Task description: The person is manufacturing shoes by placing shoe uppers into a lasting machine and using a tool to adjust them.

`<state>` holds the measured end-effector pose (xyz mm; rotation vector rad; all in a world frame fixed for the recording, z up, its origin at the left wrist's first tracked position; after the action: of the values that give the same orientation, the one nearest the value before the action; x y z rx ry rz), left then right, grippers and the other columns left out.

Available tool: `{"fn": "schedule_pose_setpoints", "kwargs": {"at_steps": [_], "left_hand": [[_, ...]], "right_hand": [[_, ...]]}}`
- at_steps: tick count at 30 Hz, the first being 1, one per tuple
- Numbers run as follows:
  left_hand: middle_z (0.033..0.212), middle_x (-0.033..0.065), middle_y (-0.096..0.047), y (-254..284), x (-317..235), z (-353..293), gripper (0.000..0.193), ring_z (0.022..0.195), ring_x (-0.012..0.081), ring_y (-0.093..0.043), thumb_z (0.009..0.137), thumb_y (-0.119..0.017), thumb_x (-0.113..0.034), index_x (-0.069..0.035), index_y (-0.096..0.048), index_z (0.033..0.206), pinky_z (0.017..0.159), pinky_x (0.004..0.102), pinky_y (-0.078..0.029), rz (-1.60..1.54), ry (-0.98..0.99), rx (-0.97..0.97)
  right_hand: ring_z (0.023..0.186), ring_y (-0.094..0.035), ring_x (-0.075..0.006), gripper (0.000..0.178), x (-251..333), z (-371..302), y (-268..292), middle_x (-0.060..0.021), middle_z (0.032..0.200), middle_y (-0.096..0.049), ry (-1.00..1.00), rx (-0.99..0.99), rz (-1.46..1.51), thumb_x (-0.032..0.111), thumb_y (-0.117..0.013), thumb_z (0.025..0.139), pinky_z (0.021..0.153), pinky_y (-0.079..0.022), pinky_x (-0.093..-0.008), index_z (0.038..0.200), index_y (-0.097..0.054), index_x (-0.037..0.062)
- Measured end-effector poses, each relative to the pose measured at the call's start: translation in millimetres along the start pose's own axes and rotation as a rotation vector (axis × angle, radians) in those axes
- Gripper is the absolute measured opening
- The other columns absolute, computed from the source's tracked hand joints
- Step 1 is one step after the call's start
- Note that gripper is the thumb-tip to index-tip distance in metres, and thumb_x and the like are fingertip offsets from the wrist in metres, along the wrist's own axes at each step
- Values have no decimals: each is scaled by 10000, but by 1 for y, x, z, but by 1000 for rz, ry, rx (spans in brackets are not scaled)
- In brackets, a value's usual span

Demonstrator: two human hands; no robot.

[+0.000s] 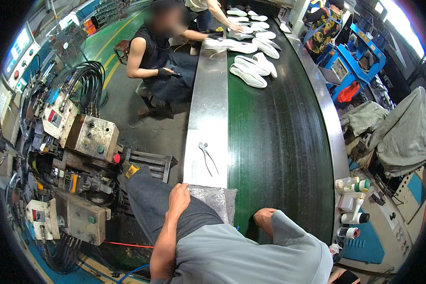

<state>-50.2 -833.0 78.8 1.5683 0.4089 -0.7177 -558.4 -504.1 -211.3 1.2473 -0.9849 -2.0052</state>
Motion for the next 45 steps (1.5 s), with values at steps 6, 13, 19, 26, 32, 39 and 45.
{"fn": "schedule_pose_setpoints", "kwargs": {"at_steps": [6, 13, 19, 26, 32, 39, 45], "left_hand": [[1083, 247, -732, 4, 3, -3, 260, 1041, 448, -705, 975, -638, -93, 22, -750, 1179, 934, 508, -560, -54, 27, -13], [1082, 253, -733, 12, 4, -3, 252, 1042, 453, -705, 975, -639, -95, 27, -746, 1167, 934, 501, -561, -101, 32, -52], [1081, 261, -728, 14, 8, -6, 252, 1044, 461, -701, 977, -628, -72, 31, -742, 1177, 932, 520, -557, -113, 30, -67], [1087, 270, -730, 10, 4, -6, 254, 1039, 465, -703, 977, -624, -65, 46, -742, 1172, 931, 523, -556, -146, 16, -63], [1053, 249, -730, 7, 5, -1, 224, 1018, 457, -706, 971, -637, -60, 23, -748, 1146, 911, 508, -563, -143, -17, -100], [1072, 264, -736, 8, 14, -2, 264, 1032, 465, -706, 960, -626, -57, 44, -742, 1174, 929, 518, -562, -151, 24, -83], [1099, 268, -731, 6, 13, -5, 257, 1052, 465, -703, 965, -635, -63, 43, -746, 1172, 944, 514, -561, -150, 78, -47]], "right_hand": [[1535, -461, -364, 868, -15, -16, 26, -200, 1668, -449, 48, -8, 44, 567, -720, 932, 1272, -322, -581, 1614, -417, 124], [1488, -501, -370, 774, -3, -37, 32, -185, 1610, -503, 94, -37, 100, 519, -740, 932, 1230, -368, -581, 1549, -490, 124], [1447, -535, -374, 694, -4, -25, 63, -172, 1560, -551, 155, -73, 145, 478, -756, 933, 1195, -407, -581, 1494, -552, 125], [1400, -575, -380, 601, -15, -26, 94, -157, 1502, -605, 216, -101, 161, 430, -775, 934, 1153, -452, -581, 1430, -625, 125], [1360, -609, -385, 524, -22, -23, 116, -143, 1452, -653, 282, -120, 189, 389, -791, 934, 1118, -491, -581, 1374, -688, 125], [1313, -649, -390, 435, -33, -15, 183, -128, 1394, -707, 361, -142, 219, 341, -811, 935, 1076, -537, -581, 1310, -760, 125], [1225, -687, -381, 405, 3, -33, 170, -113, 1341, -722, 1148, 499, -222, 274, -833, 893, 1032, -563, -561, 1253, -764, 102]]}}
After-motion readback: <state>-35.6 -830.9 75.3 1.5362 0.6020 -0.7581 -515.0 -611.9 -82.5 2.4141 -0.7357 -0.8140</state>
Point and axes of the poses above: each hand's wrist, its own z-axis towards the middle knuckle, its own y-axis out of the back of the hand, x = y × z, the point moved 10 cm from there along z, towards the middle knuckle
